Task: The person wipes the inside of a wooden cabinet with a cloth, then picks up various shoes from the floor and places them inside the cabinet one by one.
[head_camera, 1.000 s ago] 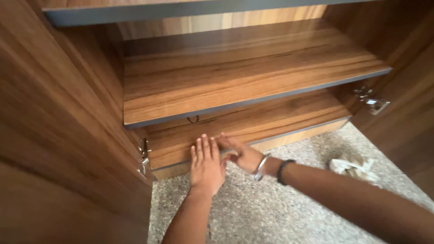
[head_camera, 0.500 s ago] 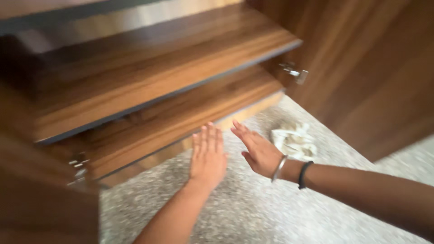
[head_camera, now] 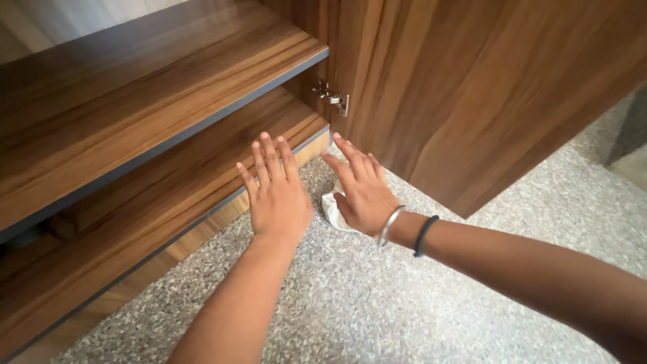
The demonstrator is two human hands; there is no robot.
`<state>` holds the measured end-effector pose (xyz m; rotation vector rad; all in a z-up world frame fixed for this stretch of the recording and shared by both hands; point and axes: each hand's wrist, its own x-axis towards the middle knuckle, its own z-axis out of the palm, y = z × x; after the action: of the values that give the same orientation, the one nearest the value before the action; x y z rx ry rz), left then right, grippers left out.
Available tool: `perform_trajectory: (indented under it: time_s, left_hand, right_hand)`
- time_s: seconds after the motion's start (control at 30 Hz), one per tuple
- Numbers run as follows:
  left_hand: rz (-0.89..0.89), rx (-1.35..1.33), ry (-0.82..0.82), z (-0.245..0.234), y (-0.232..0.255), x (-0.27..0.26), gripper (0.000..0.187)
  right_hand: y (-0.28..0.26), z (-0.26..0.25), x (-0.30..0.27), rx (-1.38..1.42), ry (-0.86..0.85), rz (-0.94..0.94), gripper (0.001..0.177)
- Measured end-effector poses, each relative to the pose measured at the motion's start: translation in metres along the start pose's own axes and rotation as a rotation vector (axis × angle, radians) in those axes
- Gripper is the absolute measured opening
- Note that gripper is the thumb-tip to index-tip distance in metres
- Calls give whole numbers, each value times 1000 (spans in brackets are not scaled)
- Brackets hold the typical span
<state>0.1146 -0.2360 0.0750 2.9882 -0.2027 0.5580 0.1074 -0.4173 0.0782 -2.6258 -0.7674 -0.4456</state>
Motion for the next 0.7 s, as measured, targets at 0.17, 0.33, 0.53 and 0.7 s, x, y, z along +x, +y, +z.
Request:
perform_trajectory:
  time_s: [0.17,0.33,0.53,0.7]
  left_hand:
    - [-104,-35,-29,6,17,-3,83]
    - [-79,6,-118,42,14,-23,80]
    - [61,44,-198,93,17,-14,81]
    - [81,-52,-207,102,32,0,83]
  right_hand:
    - [24,43,17,89,33,82,78]
    - [45,83,1,108,-32,82,79]
    - [64,103,-19,-32,-69,86,78]
    - [62,89,-29,-98,-53,207,79]
